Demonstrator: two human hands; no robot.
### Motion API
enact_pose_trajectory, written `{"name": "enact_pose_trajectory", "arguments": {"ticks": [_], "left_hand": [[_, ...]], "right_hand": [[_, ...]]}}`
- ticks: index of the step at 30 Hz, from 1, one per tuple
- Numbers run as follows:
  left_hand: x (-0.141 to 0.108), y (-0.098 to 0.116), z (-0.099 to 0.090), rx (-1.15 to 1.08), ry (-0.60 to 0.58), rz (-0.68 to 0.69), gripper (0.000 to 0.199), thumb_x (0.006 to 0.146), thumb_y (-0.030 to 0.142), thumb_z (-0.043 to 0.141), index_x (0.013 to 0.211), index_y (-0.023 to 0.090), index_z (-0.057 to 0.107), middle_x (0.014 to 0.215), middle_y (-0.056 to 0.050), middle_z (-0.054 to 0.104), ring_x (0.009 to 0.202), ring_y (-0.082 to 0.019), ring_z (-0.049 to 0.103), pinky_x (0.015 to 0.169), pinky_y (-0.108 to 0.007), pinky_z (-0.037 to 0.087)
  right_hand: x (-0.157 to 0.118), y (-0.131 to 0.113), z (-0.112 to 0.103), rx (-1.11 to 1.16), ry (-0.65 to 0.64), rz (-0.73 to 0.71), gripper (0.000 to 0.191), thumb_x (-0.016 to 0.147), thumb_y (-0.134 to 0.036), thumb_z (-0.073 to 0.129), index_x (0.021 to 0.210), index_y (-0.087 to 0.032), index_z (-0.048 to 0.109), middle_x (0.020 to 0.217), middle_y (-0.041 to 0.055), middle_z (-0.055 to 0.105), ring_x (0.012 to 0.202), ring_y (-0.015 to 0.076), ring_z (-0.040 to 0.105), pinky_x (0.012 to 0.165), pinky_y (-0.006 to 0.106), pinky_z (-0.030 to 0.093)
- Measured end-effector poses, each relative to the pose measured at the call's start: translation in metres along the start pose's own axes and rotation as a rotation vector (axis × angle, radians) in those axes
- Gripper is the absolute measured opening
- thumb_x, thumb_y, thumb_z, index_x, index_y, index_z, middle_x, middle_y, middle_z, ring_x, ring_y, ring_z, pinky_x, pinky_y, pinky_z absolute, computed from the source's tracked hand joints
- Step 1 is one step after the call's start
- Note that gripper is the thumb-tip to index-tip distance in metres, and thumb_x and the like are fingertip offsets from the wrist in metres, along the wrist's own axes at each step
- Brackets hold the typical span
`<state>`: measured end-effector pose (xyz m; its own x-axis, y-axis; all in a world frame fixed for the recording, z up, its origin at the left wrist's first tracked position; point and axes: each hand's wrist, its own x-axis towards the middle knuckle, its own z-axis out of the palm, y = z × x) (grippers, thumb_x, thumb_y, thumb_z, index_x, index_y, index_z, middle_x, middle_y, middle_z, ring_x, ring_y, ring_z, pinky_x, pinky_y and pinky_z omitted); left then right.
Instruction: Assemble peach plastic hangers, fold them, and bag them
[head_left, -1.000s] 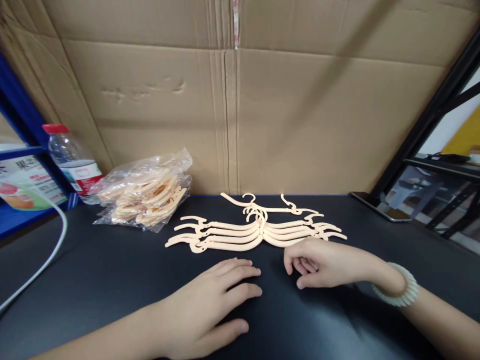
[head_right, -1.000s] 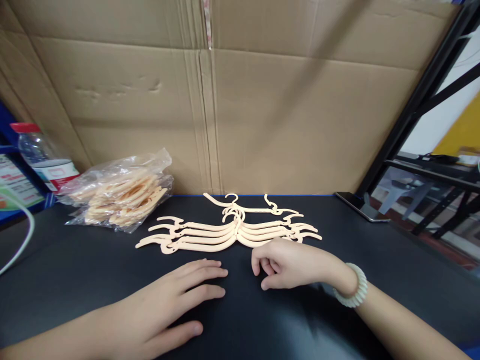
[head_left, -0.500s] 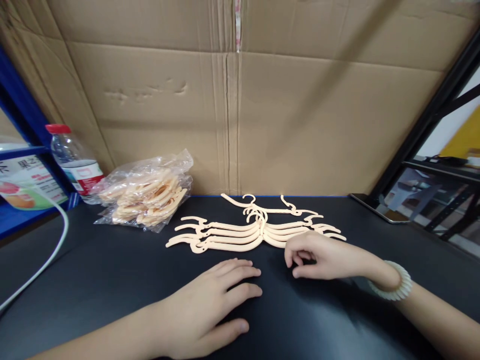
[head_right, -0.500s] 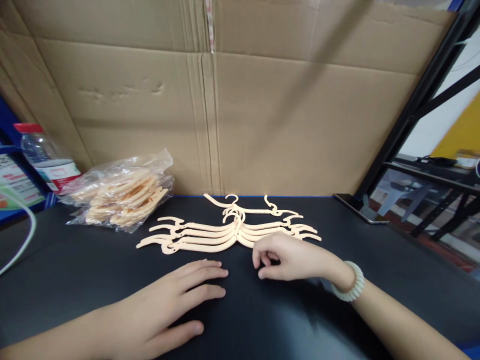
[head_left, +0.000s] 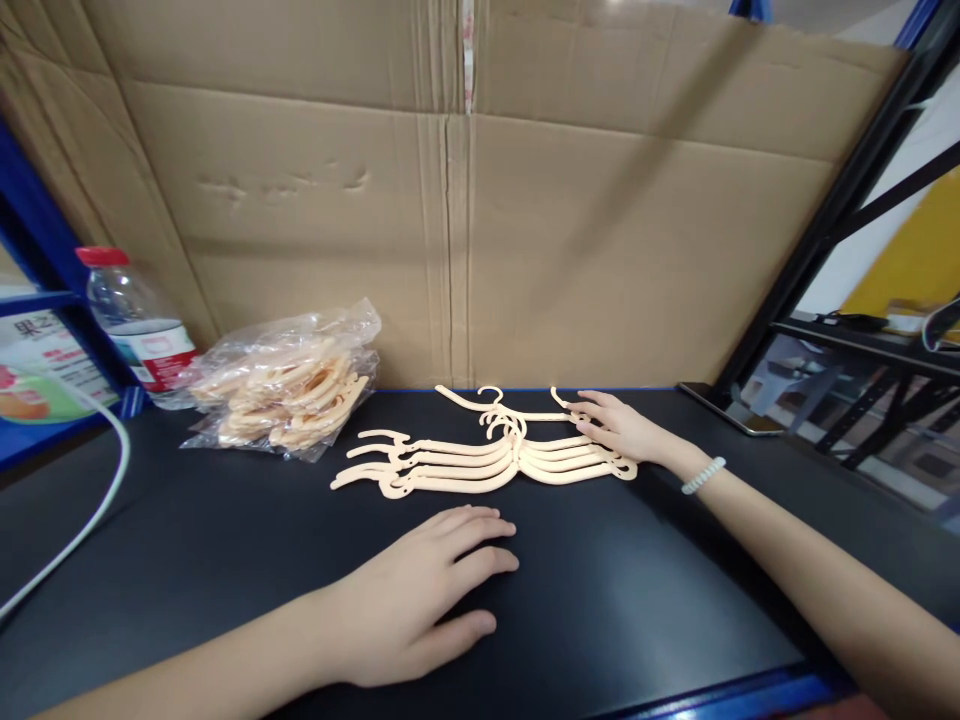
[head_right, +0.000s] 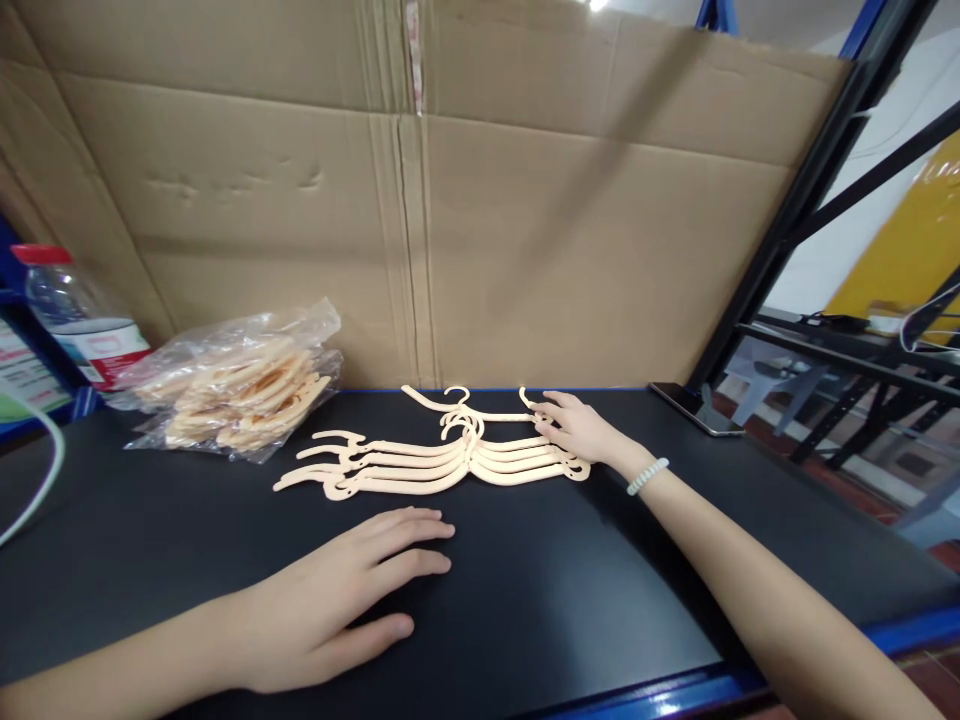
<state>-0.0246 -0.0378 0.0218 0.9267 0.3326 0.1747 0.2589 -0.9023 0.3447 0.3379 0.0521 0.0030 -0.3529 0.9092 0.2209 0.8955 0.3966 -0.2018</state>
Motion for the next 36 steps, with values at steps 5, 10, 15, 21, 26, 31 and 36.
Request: {"name": "enact_pose_trajectory", "arguments": {"ticks": [5, 10, 15, 21, 26, 31, 36], "left_hand": [[0.003, 0.007, -0.007, 0.027, -0.057, -0.032, 0.04, 0.089, 0.025, 0.055, 0.129, 0.022, 0.053, 0.141, -0.012, 0.05, 0.132, -0.03, 0.043, 0.109, -0.048, 0.039], [0.002, 0.009, -0.008, 0.029, -0.024, -0.017, 0.039, 0.088, 0.023, 0.056, 0.127, 0.023, 0.054, 0.138, -0.012, 0.052, 0.13, -0.03, 0.046, 0.108, -0.048, 0.04], [-0.001, 0.003, -0.002, 0.035, -0.003, 0.013, 0.038, 0.089, 0.027, 0.055, 0.127, 0.022, 0.052, 0.139, -0.012, 0.052, 0.131, -0.03, 0.045, 0.109, -0.048, 0.039], [-0.002, 0.0, 0.0, 0.031, -0.011, 0.009, 0.039, 0.09, 0.028, 0.054, 0.128, 0.022, 0.052, 0.14, -0.012, 0.05, 0.132, -0.029, 0.043, 0.111, -0.048, 0.036], [0.0, 0.005, -0.004, 0.014, -0.016, -0.001, 0.039, 0.089, 0.025, 0.056, 0.127, 0.022, 0.054, 0.139, -0.013, 0.052, 0.131, -0.031, 0.045, 0.109, -0.048, 0.039], [0.001, 0.005, -0.006, 0.008, -0.027, -0.012, 0.039, 0.088, 0.024, 0.056, 0.127, 0.021, 0.055, 0.139, -0.014, 0.052, 0.13, -0.031, 0.045, 0.109, -0.048, 0.038], [-0.002, -0.001, 0.001, -0.026, 0.022, 0.018, 0.041, 0.088, 0.026, 0.057, 0.129, 0.023, 0.053, 0.139, -0.012, 0.052, 0.131, -0.031, 0.045, 0.11, -0.047, 0.037]], "right_hand": [[0.008, 0.006, 0.005, 0.026, -0.109, 0.024, 0.06, 0.096, -0.054, 0.031, 0.142, -0.018, 0.046, 0.148, 0.0138, 0.041, 0.139, 0.0316, 0.032, 0.112, 0.049, 0.028], [0.012, 0.002, 0.001, 0.03, -0.121, 0.015, 0.058, 0.097, -0.052, 0.033, 0.14, -0.017, 0.048, 0.144, 0.0137, 0.047, 0.131, 0.029, 0.044, 0.11, 0.044, 0.034], [0.017, -0.009, -0.004, 0.012, -0.098, 0.006, 0.053, 0.096, -0.047, 0.036, 0.13, -0.012, 0.057, 0.134, 0.018, 0.053, 0.122, 0.0292, 0.052, 0.105, 0.042, 0.039], [0.027, -0.015, -0.011, -0.015, -0.069, 0.003, 0.036, 0.097, -0.031, 0.039, 0.101, -0.012, 0.069, 0.105, 0.0136, 0.069, 0.096, 0.0226, 0.064, 0.09, 0.033, 0.047], [0.049, -0.006, -0.007, -0.085, -0.008, 0.15, 0.02, 0.092, -0.025, 0.053, 0.09, -0.012, 0.069, 0.088, 0.008, 0.07, 0.082, 0.0193, 0.065, 0.079, 0.03, 0.049], [0.076, -0.001, 0.0, -0.106, -0.029, 0.288, 0.025, 0.094, -0.033, 0.057, 0.111, -0.016, 0.061, 0.112, 0.0073, 0.063, 0.094, 0.0187, 0.063, 0.083, 0.039, 0.054], [0.086, -0.007, -0.004, -0.026, 0.025, 0.339, 0.026, 0.093, -0.032, 0.058, 0.114, -0.016, 0.06, 0.115, 0.008, 0.062, 0.097, 0.0194, 0.063, 0.083, 0.039, 0.054]]}}
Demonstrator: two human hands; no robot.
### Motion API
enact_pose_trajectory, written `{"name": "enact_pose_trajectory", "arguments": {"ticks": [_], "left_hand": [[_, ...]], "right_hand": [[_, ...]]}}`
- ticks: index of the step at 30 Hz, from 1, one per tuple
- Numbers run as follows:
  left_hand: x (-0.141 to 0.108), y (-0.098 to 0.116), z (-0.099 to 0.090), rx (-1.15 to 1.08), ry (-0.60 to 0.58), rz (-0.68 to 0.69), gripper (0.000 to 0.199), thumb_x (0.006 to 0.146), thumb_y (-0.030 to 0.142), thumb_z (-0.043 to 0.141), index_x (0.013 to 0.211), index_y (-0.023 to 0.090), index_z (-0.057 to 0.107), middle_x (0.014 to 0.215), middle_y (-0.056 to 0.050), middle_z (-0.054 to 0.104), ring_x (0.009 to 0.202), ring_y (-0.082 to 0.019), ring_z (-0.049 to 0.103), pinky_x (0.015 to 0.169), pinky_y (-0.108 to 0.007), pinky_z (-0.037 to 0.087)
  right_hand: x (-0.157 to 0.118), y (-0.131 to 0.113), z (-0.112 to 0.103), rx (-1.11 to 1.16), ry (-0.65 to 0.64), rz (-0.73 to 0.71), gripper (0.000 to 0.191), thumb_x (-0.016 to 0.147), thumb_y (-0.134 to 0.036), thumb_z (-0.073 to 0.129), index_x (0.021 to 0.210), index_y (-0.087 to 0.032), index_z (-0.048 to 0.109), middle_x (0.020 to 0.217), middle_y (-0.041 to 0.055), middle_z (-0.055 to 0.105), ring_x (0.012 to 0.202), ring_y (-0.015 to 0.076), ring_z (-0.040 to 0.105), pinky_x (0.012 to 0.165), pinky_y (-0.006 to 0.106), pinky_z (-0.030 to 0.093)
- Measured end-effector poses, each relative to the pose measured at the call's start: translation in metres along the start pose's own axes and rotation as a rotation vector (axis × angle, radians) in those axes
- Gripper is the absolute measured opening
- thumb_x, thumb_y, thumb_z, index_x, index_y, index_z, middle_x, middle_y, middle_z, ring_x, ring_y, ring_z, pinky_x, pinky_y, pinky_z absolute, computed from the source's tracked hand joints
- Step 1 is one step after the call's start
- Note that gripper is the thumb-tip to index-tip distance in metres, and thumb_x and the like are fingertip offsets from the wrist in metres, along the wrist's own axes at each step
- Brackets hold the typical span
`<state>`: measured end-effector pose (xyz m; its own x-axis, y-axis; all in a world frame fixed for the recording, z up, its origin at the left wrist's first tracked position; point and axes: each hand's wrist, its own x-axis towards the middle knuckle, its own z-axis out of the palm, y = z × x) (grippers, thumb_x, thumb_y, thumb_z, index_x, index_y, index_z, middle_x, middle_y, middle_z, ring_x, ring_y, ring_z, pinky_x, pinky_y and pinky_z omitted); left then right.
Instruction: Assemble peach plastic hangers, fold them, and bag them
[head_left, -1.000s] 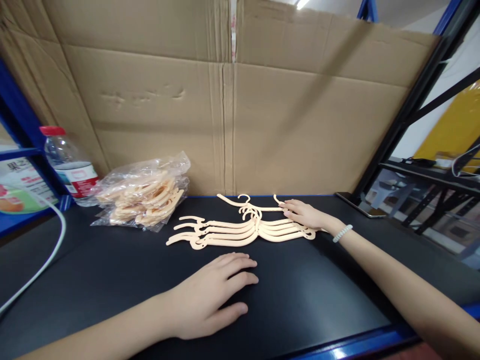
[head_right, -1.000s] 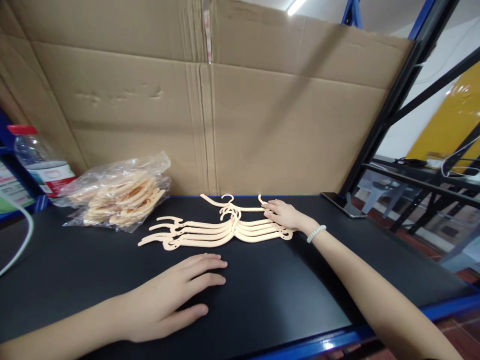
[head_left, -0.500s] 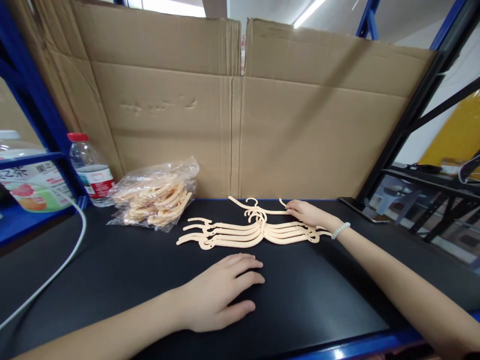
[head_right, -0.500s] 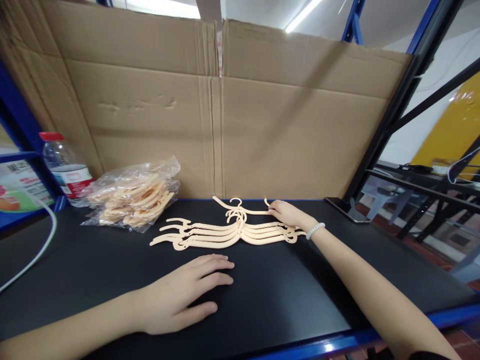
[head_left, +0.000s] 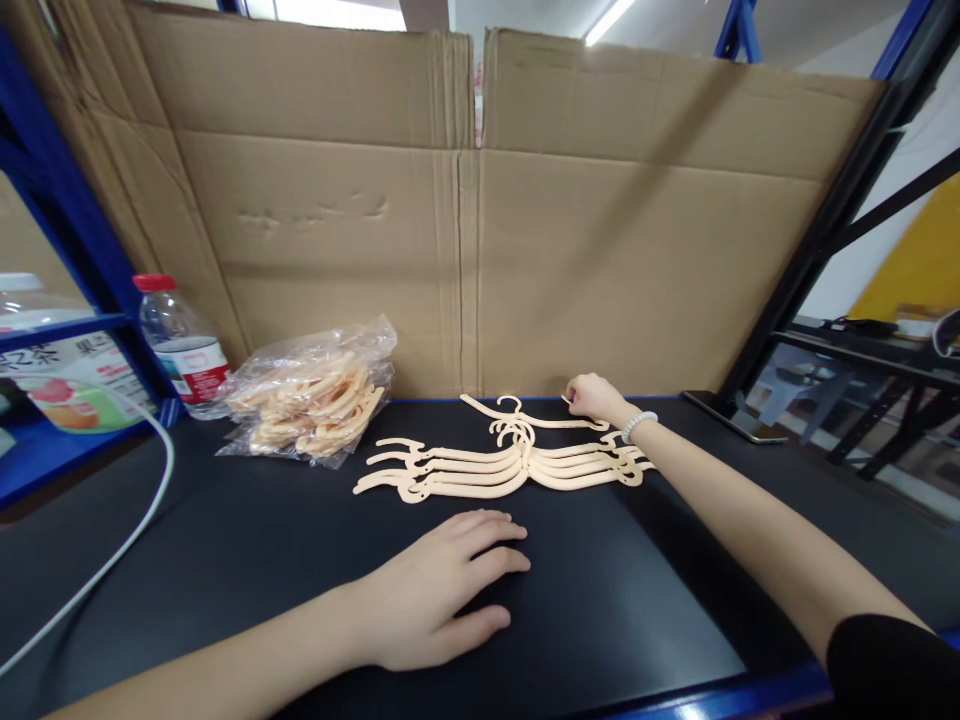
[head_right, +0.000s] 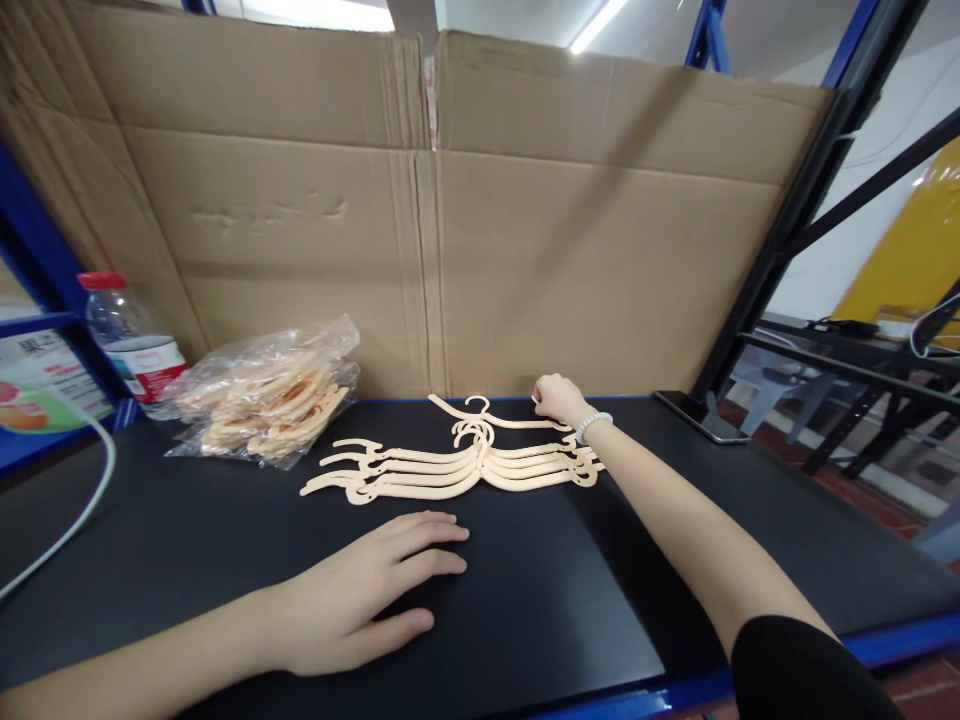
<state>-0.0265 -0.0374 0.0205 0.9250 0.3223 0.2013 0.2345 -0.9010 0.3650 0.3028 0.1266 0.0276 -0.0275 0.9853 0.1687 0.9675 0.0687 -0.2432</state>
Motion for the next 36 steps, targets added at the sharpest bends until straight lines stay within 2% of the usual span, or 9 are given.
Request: {"name": "enact_pose_trajectory", "arguments": {"ticks": [5, 8, 12, 15, 21, 25, 28, 32, 36], "left_hand": [[-0.002, 0.0, 0.001, -0.039, 0.011, 0.004, 0.041, 0.087, 0.026, 0.058, 0.128, 0.022, 0.054, 0.138, -0.013, 0.053, 0.131, -0.031, 0.045, 0.11, -0.047, 0.036], [-0.002, 0.001, 0.0, -0.126, 0.036, -0.025, 0.04, 0.086, 0.024, 0.059, 0.126, 0.023, 0.056, 0.135, -0.012, 0.055, 0.129, -0.029, 0.047, 0.109, -0.044, 0.038], [-0.001, -0.006, 0.004, -0.319, 0.173, -0.159, 0.036, 0.088, 0.023, 0.057, 0.124, 0.024, 0.055, 0.128, -0.01, 0.06, 0.12, -0.025, 0.055, 0.104, -0.04, 0.042], [0.003, -0.012, 0.008, -0.531, 0.328, -0.269, 0.031, 0.089, 0.027, 0.056, 0.12, 0.021, 0.055, 0.119, -0.011, 0.063, 0.108, -0.024, 0.061, 0.097, -0.04, 0.046], [0.013, -0.016, 0.006, -0.812, 0.506, -0.412, 0.026, 0.087, 0.041, 0.06, 0.092, 0.016, 0.064, 0.09, -0.005, 0.066, 0.061, -0.011, 0.054, 0.061, -0.026, 0.046], [0.013, -0.021, 0.006, -0.887, 0.597, -0.482, 0.03, 0.085, 0.044, 0.062, 0.08, 0.014, 0.064, 0.079, -0.003, 0.063, 0.055, -0.009, 0.048, 0.053, -0.022, 0.039], [0.013, -0.025, 0.008, -0.984, 0.664, -0.506, 0.03, 0.083, 0.043, 0.066, 0.081, 0.014, 0.064, 0.078, -0.002, 0.062, 0.06, -0.01, 0.052, 0.057, -0.023, 0.041], [0.013, -0.026, 0.01, -1.067, 0.685, -0.51, 0.031, 0.078, 0.044, 0.072, 0.079, 0.014, 0.063, 0.076, -0.003, 0.063, 0.067, -0.012, 0.057, 0.065, -0.025, 0.045], [0.011, -0.025, 0.008, -1.147, 0.749, -0.529, 0.028, 0.069, 0.035, 0.081, 0.073, 0.014, 0.062, 0.072, -0.001, 0.063, 0.068, -0.012, 0.057, 0.069, -0.026, 0.045]], "right_hand": [[-0.008, -0.012, -0.015, 0.23, 0.123, 0.023, 0.01, 0.083, -0.019, 0.065, 0.085, -0.011, 0.07, 0.08, 0.0088, 0.07, 0.076, 0.0192, 0.066, 0.069, 0.03, 0.053], [-0.021, -0.033, -0.026, 0.428, 0.125, -0.014, 0.017, 0.082, -0.02, 0.06, 0.09, -0.009, 0.069, 0.072, 0.0092, 0.07, 0.062, 0.0168, 0.065, 0.057, 0.027, 0.052], [-0.054, -0.079, -0.039, 0.642, 0.04, -0.136, 0.023, 0.08, -0.034, 0.063, 0.089, -0.013, 0.067, 0.075, 0.006, 0.07, 0.063, 0.0126, 0.064, 0.06, 0.025, 0.053], [-0.083, -0.116, -0.041, 0.895, -0.156, -0.314, 0.023, 0.074, -0.036, 0.071, 0.075, -0.015, 0.064, 0.069, 0.0021, 0.066, 0.061, 0.011, 0.06, 0.058, 0.024, 0.049], [-0.11, -0.159, -0.025, 1.0, -0.268, -0.468, 0.028, 0.071, -0.04, 0.075, 0.073, -0.014, 0.065, 0.067, 0.0015, 0.066, 0.061, 0.0126, 0.06, 0.057, 0.024, 0.047], [-0.087, -0.149, -0.023, 0.83, -0.126, -0.466, 0.037, 0.085, -0.048, 0.059, 0.073, -0.014, 0.066, 0.067, 0.0039, 0.067, 0.062, 0.0133, 0.061, 0.058, 0.024, 0.046], [-0.058, -0.119, -0.023, 0.356, 0.098, -0.324, 0.026, 0.088, -0.038, 0.056, 0.082, -0.016, 0.069, 0.078, 0.0055, 0.072, 0.069, 0.0149, 0.064, 0.064, 0.025, 0.047], [-0.032, -0.071, -0.007, 0.208, 0.044, -0.261, 0.01, 0.067, -0.015, 0.071, 0.077, -0.015, 0.072, 0.074, 0.0065, 0.072, 0.068, 0.0188, 0.066, 0.066, 0.028, 0.047], [-0.03, -0.045, 0.012, 0.194, -0.021, -0.291, 0.004, 0.072, -0.019, 0.07, 0.07, -0.016, 0.069, 0.068, 0.0039, 0.071, 0.064, 0.0158, 0.064, 0.062, 0.024, 0.047]]}}
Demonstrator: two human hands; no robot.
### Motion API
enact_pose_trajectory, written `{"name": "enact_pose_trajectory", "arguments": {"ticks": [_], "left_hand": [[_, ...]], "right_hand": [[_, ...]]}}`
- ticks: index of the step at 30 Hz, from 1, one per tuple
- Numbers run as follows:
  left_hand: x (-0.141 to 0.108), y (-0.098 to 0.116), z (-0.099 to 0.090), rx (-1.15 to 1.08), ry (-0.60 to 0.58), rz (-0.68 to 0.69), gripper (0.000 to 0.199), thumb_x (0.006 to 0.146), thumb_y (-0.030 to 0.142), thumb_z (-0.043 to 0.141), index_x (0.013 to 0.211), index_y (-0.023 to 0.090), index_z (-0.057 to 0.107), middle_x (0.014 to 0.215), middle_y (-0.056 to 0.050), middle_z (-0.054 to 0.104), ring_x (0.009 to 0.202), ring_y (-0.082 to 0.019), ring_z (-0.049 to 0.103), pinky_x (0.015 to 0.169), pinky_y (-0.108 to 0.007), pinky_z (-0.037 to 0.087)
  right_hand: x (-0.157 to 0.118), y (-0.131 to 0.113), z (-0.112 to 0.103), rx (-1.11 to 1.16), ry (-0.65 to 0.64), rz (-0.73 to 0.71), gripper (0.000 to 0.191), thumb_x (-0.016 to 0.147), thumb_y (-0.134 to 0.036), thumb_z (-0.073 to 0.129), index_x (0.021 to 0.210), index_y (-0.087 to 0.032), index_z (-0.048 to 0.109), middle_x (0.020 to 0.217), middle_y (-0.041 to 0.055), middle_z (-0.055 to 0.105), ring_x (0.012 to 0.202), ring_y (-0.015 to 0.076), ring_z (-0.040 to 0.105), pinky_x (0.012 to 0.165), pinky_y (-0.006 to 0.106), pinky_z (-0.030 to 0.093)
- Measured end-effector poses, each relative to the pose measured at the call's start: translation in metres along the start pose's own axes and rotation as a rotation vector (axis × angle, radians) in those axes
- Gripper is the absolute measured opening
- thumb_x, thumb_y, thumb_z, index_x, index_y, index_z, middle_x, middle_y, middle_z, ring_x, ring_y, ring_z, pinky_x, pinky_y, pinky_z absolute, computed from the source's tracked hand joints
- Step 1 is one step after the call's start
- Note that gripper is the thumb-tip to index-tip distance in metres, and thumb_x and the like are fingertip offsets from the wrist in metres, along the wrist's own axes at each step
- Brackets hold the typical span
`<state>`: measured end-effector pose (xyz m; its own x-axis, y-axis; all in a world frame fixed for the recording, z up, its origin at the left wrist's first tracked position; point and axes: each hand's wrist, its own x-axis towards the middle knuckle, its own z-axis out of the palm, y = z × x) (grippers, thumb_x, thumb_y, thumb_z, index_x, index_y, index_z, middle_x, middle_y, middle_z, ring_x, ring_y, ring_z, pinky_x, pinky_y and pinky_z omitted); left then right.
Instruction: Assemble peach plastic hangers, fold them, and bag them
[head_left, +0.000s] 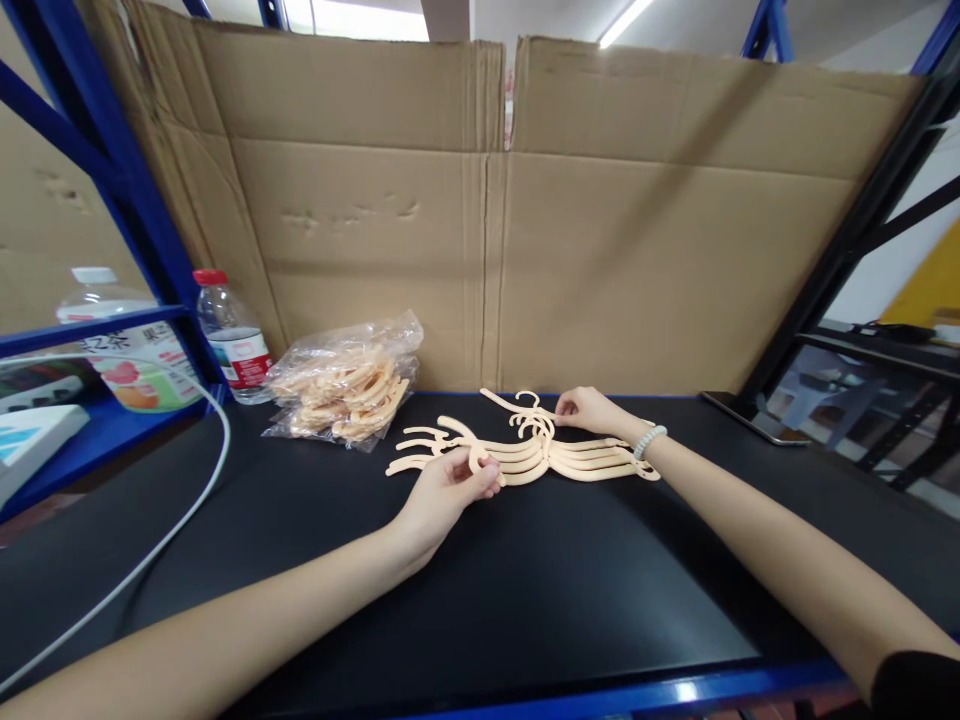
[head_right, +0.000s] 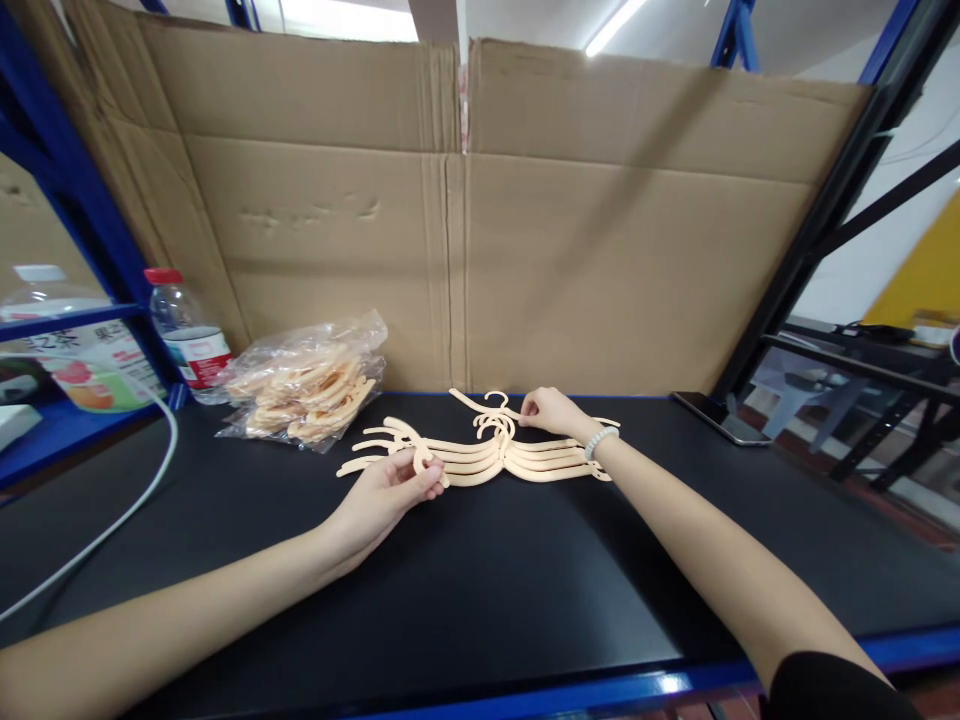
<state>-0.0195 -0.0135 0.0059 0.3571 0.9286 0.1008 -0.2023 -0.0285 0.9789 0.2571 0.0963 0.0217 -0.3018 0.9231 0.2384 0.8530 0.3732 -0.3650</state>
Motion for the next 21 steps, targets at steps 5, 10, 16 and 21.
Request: {"name": "enact_pose_trajectory", "arguments": {"ticks": [5, 10, 16, 21], "left_hand": [[0.0, 0.008, -0.001, -0.168, 0.108, -0.051, 0.028, 0.056, 0.023, 0.089, 0.07, 0.014, 0.066, 0.077, -0.001, 0.065, 0.073, -0.011, 0.058, 0.073, -0.026, 0.046], [0.004, 0.023, -0.008, -0.203, 0.18, -0.023, 0.032, 0.058, 0.021, 0.088, 0.085, 0.013, 0.071, 0.07, 0.0, 0.065, 0.072, -0.01, 0.059, 0.071, -0.022, 0.046], [0.013, 0.039, -0.018, -0.221, 0.192, 0.054, 0.033, 0.057, 0.026, 0.089, 0.078, 0.012, 0.069, 0.062, 0.001, 0.062, 0.061, -0.008, 0.055, 0.058, -0.017, 0.044], [0.016, 0.05, -0.02, -0.229, 0.142, 0.065, 0.033, 0.058, 0.029, 0.09, 0.073, 0.012, 0.067, 0.063, 0.001, 0.061, 0.062, -0.007, 0.054, 0.06, -0.015, 0.046]], "right_hand": [[-0.005, 0.0, -0.006, -0.005, 0.087, -0.029, 0.01, 0.077, -0.023, 0.064, 0.071, -0.016, 0.064, 0.067, 0.0028, 0.067, 0.063, 0.0149, 0.06, 0.061, 0.025, 0.045], [-0.021, -0.014, -0.034, 0.005, 0.237, -0.08, 0.011, 0.083, -0.028, 0.06, 0.08, -0.018, 0.059, 0.075, 0.003, 0.065, 0.068, 0.016, 0.059, 0.065, 0.027, 0.045], [-0.067, -0.039, -0.043, 0.078, 0.465, -0.273, 0.014, 0.087, -0.025, 0.06, 0.099, -0.018, 0.059, 0.091, 0.0052, 0.067, 0.082, 0.0177, 0.064, 0.077, 0.03, 0.052], [-0.095, -0.058, -0.038, 0.032, 0.56, -0.425, 0.019, 0.092, -0.018, 0.054, 0.11, -0.019, 0.058, 0.096, 0.0075, 0.066, 0.087, 0.0183, 0.065, 0.075, 0.03, 0.054]]}}
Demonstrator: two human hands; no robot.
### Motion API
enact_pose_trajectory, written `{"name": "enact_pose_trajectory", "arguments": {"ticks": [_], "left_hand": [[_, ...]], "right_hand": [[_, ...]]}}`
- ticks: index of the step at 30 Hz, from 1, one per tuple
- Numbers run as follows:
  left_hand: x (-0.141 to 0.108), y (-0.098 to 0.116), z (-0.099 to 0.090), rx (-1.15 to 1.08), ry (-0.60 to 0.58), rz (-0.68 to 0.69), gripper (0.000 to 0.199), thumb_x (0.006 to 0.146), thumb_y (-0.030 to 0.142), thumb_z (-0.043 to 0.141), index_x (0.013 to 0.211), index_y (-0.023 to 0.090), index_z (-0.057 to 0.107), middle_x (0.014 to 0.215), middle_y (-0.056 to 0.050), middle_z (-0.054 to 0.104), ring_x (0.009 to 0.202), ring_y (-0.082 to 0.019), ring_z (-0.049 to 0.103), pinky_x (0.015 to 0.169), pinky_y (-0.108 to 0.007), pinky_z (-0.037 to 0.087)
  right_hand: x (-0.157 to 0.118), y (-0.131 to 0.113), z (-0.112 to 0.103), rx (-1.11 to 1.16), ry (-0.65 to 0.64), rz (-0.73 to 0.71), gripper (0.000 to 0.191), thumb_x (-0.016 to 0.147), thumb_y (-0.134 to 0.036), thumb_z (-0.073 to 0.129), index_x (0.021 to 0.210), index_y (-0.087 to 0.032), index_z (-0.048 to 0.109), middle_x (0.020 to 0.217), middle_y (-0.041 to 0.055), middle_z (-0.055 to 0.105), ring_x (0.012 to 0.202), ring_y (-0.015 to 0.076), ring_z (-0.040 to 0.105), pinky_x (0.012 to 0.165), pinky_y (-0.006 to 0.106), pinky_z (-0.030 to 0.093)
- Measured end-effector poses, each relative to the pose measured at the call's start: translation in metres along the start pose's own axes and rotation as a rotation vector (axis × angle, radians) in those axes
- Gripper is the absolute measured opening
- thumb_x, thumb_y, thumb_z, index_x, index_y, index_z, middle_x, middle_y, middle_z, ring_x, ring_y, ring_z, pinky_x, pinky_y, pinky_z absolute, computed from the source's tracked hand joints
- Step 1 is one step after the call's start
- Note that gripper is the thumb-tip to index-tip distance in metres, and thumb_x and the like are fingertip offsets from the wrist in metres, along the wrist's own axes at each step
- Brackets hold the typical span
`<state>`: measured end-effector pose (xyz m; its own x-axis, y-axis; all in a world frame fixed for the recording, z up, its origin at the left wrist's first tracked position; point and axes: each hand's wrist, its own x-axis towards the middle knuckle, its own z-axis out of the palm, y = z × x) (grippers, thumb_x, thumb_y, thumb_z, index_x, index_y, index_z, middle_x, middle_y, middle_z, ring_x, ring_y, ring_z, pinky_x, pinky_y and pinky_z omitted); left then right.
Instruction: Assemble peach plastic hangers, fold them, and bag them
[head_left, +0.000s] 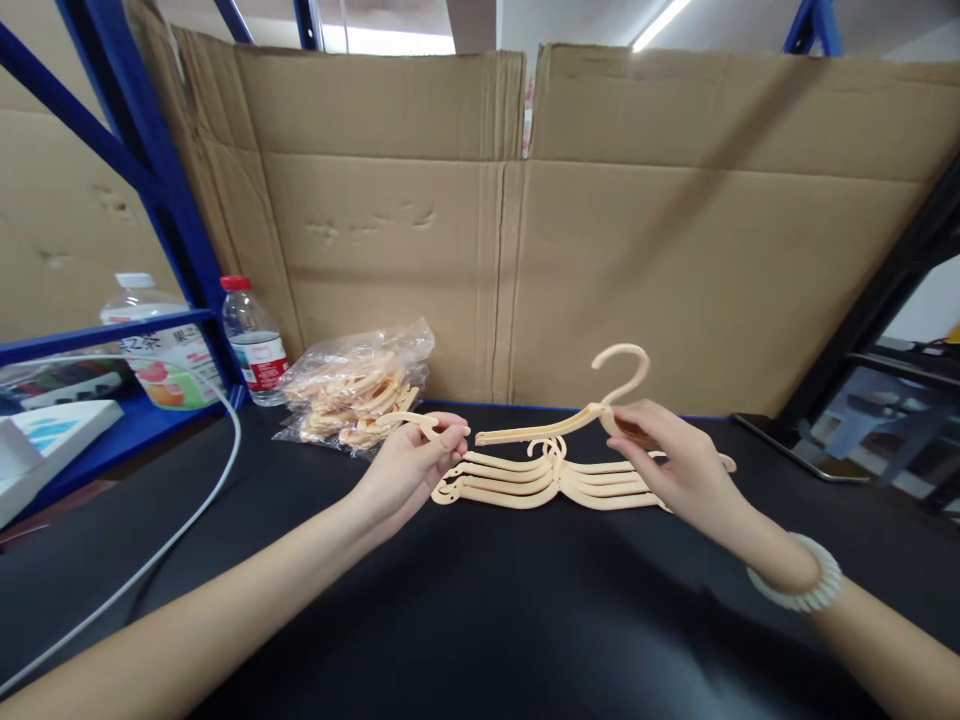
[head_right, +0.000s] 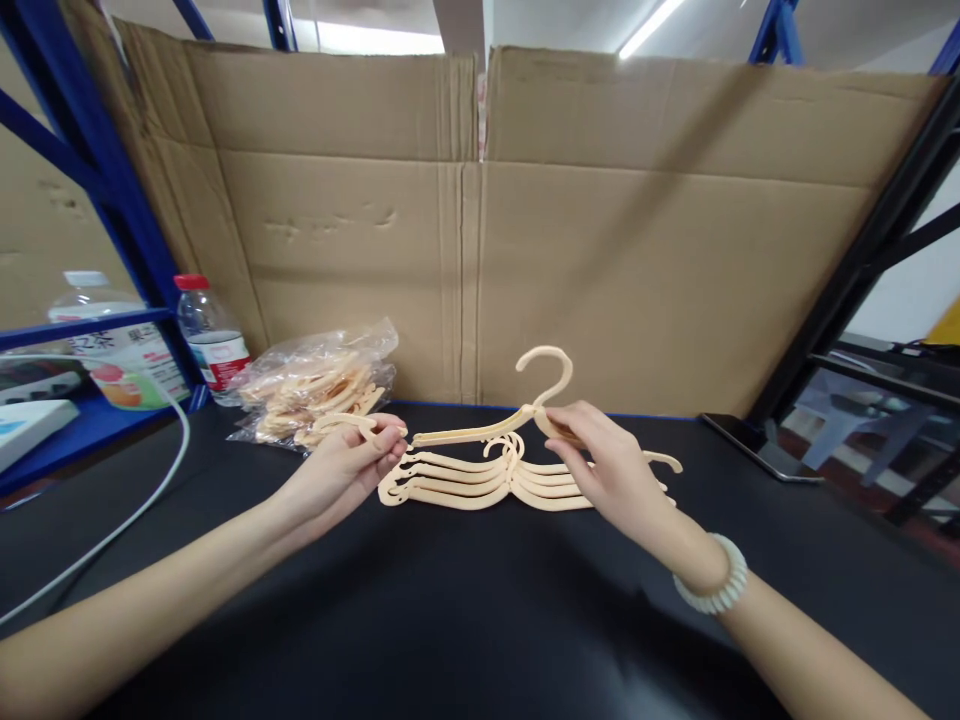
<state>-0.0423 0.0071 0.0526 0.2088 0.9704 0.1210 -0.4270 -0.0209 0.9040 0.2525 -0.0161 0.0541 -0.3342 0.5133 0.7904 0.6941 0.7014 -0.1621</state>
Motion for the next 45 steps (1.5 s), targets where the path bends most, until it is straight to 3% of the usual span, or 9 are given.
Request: {"name": "enact_pose_trajectory", "arguments": {"ticks": [4, 11, 19, 31, 36, 45], "left_hand": [[0.0, 0.004, -0.001, -0.002, -0.156, -0.005, 0.027, 0.069, 0.031, 0.084, 0.07, 0.014, 0.063, 0.065, 0.002, 0.056, 0.063, -0.007, 0.051, 0.062, -0.017, 0.046], [-0.004, 0.007, -0.003, -0.057, -0.345, -0.128, 0.029, 0.07, 0.028, 0.083, 0.073, 0.016, 0.057, 0.098, 0.0, 0.056, 0.085, -0.013, 0.057, 0.079, -0.028, 0.047], [-0.007, 0.007, -0.003, -0.039, -0.52, -0.243, 0.032, 0.072, 0.028, 0.082, 0.072, 0.016, 0.053, 0.087, 0.0, 0.059, 0.08, -0.014, 0.061, 0.076, -0.03, 0.051], [-0.011, 0.004, -0.001, -0.038, -0.409, -0.297, 0.032, 0.063, 0.02, 0.086, 0.067, 0.014, 0.055, 0.08, -0.001, 0.065, 0.069, -0.013, 0.066, 0.065, -0.022, 0.05], [-0.015, 0.002, 0.003, 0.006, -0.317, -0.303, 0.029, 0.058, 0.012, 0.086, 0.061, 0.013, 0.057, 0.077, -0.001, 0.067, 0.066, -0.013, 0.068, 0.058, -0.017, 0.048], [-0.015, 0.003, 0.006, -0.014, -0.262, -0.325, 0.031, 0.058, 0.016, 0.089, 0.062, 0.013, 0.058, 0.075, -0.002, 0.069, 0.066, -0.013, 0.069, 0.061, -0.018, 0.052]], "right_hand": [[-0.004, -0.009, -0.004, -0.031, 0.016, -0.1, 0.02, 0.093, -0.014, 0.052, 0.109, -0.023, 0.061, 0.1, 0.0072, 0.069, 0.093, 0.0198, 0.067, 0.074, 0.029, 0.056], [-0.007, -0.015, -0.008, -0.043, 0.084, -0.168, 0.021, 0.092, -0.014, 0.051, 0.105, -0.024, 0.063, 0.093, 0.0066, 0.074, 0.085, 0.0219, 0.071, 0.071, 0.031, 0.059], [-0.009, -0.015, -0.006, -0.013, 0.108, -0.202, 0.017, 0.088, -0.008, 0.055, 0.096, -0.022, 0.061, 0.094, 0.0079, 0.074, 0.085, 0.0223, 0.071, 0.071, 0.033, 0.058], [-0.01, -0.017, -0.007, -0.076, 0.181, -0.247, 0.023, 0.086, -0.006, 0.059, 0.101, -0.023, 0.063, 0.096, 0.0067, 0.074, 0.087, 0.022, 0.071, 0.076, 0.033, 0.059], [-0.01, -0.02, -0.005, -0.12, 0.186, -0.247, 0.02, 0.087, -0.006, 0.057, 0.097, -0.023, 0.062, 0.088, 0.0052, 0.072, 0.08, 0.0206, 0.07, 0.069, 0.031, 0.057], [-0.012, -0.017, -0.001, -0.075, 0.181, -0.203, 0.023, 0.088, -0.006, 0.054, 0.103, -0.021, 0.059, 0.086, 0.0057, 0.07, 0.081, 0.0209, 0.069, 0.069, 0.031, 0.056]]}}
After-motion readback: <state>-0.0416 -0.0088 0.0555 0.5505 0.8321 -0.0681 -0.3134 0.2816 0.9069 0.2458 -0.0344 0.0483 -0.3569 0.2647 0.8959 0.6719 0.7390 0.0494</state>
